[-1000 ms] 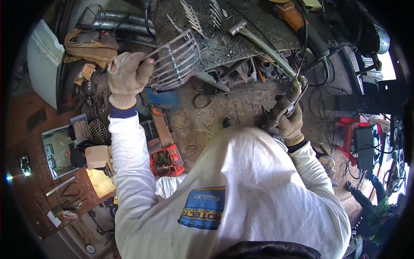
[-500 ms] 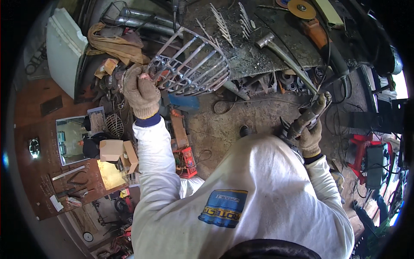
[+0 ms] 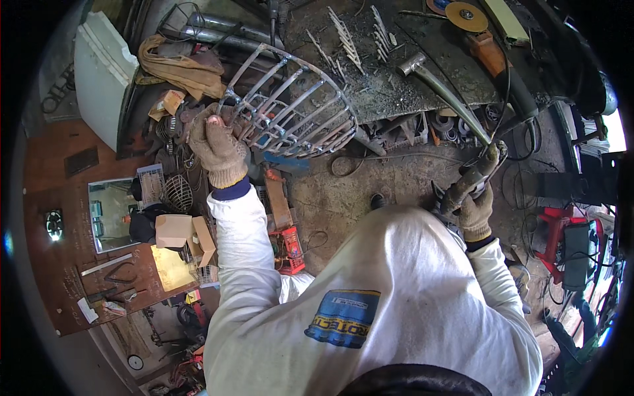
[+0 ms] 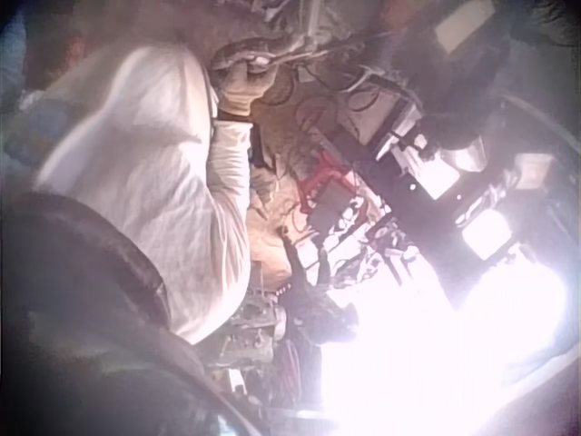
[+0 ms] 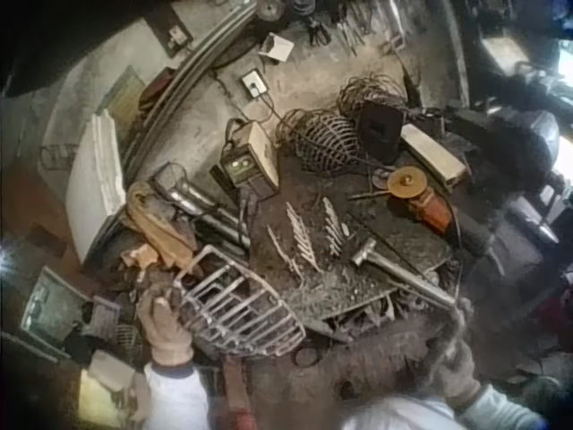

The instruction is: The person welds a curved metal grid structure using a welding tool, applying localized heat and material to various points on the grid wires to join them together.

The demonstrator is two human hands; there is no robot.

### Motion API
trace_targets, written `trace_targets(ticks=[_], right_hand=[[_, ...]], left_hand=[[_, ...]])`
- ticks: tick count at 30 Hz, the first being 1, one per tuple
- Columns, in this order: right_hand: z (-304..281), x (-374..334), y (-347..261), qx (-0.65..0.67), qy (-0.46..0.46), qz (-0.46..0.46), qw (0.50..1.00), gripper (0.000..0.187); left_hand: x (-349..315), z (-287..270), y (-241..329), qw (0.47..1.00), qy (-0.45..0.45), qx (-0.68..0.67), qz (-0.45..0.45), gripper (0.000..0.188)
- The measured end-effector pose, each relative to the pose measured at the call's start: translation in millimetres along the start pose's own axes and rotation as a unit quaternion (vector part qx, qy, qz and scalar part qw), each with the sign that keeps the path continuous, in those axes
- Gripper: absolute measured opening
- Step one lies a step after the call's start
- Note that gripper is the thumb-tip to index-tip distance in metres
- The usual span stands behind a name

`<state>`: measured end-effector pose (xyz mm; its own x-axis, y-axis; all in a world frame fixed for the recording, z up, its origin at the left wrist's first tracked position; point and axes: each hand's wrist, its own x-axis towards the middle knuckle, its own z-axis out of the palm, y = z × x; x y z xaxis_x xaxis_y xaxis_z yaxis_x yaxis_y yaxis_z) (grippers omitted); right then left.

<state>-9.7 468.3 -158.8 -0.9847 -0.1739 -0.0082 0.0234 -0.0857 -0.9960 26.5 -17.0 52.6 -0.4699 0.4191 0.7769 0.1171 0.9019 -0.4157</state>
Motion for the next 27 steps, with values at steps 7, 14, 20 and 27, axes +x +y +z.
trace_targets(ticks=[7, 14, 20, 27], right_hand=[[-1, -7, 12, -0.012, 0.019, 0.008, 1.0, 0.044], [-4, -9, 22, -0.027, 0.035, -0.019, 0.999, 0.047], [-6, -7, 11, -0.038, 0.01, 0.027, 0.999, 0.044], [-4, -2, -1, -0.037, -0.022, 0.01, 0.999, 0.042]], left_hand=[[2, -7, 4, 0.994, -0.028, 0.103, 0.0, 0.055], [-20, 1, 6, 0.759, -0.003, -0.408, -0.507, 0.04], [-15, -5, 23, 0.996, -0.035, 0.074, -0.031, 0.042], [4, -2, 53, 0.687, -0.009, -0.38, -0.619, 0.031]])
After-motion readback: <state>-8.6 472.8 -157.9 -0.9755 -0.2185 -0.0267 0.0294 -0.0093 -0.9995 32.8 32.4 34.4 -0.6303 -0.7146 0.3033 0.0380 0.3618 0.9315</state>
